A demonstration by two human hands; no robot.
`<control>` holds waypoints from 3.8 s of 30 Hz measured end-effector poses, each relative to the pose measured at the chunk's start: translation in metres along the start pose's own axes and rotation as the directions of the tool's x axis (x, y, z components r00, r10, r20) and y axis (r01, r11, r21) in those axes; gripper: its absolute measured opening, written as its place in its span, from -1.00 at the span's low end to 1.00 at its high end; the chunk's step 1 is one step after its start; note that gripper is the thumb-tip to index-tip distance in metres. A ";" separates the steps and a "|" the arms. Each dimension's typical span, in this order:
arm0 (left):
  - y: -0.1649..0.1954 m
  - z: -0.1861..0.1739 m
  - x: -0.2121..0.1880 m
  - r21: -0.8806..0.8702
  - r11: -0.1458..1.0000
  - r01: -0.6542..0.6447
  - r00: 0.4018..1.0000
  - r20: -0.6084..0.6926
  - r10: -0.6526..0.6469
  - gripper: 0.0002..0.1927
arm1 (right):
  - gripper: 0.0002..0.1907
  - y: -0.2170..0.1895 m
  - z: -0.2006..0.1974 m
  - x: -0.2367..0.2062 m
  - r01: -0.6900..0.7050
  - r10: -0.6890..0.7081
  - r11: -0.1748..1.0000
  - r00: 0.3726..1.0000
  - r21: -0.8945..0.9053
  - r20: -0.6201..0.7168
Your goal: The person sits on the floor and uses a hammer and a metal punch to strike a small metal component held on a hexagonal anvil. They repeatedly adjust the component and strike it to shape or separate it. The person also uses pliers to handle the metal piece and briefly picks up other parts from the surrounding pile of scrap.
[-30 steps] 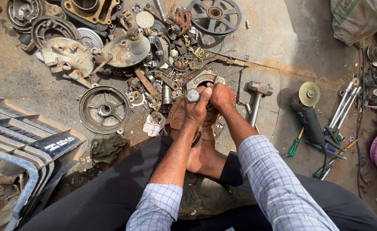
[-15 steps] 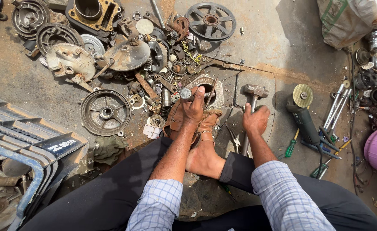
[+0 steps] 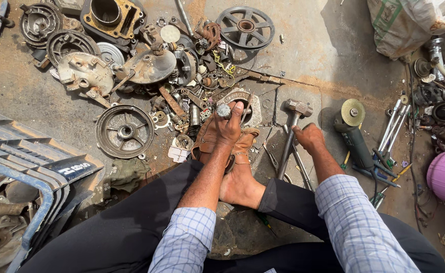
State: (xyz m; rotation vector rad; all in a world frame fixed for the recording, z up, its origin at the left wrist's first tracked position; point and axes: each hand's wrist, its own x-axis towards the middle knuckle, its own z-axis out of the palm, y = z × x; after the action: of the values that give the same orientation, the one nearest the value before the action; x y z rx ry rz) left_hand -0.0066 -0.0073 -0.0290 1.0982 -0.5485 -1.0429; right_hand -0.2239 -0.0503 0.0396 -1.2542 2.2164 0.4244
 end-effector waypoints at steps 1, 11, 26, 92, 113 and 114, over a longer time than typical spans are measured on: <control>0.001 0.001 -0.002 0.008 1.000 0.002 1.000 0.012 -0.002 -0.64 | -0.25 -0.002 0.000 -0.004 -0.022 0.022 0.998 1.000 -0.064 -0.001; 0.005 -0.001 0.001 0.730 0.249 -0.636 0.691 0.395 0.606 -0.55 | -0.52 -0.005 0.009 -0.014 0.014 -0.015 0.903 1.000 0.429 -0.001; -0.018 0.008 -0.004 0.691 0.271 -0.670 0.680 0.424 0.598 -0.69 | -0.65 0.075 -0.041 -0.174 0.431 -0.667 0.521 0.744 0.737 0.037; 0.049 0.003 -0.007 0.257 0.777 -0.575 0.799 0.380 0.466 -0.76 | -0.39 0.052 -0.018 -0.181 0.596 -0.578 0.778 0.803 0.197 -0.144; 0.034 -0.025 0.018 -0.422 0.904 0.069 0.985 -0.117 -0.129 -0.62 | -0.50 0.077 -0.016 0.005 0.208 -0.222 0.971 0.967 -0.117 -0.128; 0.033 -0.027 0.020 -0.439 0.897 0.060 0.984 -0.125 -0.127 -0.58 | -0.47 0.075 -0.010 0.010 0.180 -0.199 0.976 0.964 -0.120 -0.175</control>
State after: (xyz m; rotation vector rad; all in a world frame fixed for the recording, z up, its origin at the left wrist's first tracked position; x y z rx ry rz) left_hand 0.0368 -0.0105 -0.0120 0.8010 -0.1274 -1.0899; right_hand -0.2957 -0.0238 0.0418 -1.6044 2.2217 0.3630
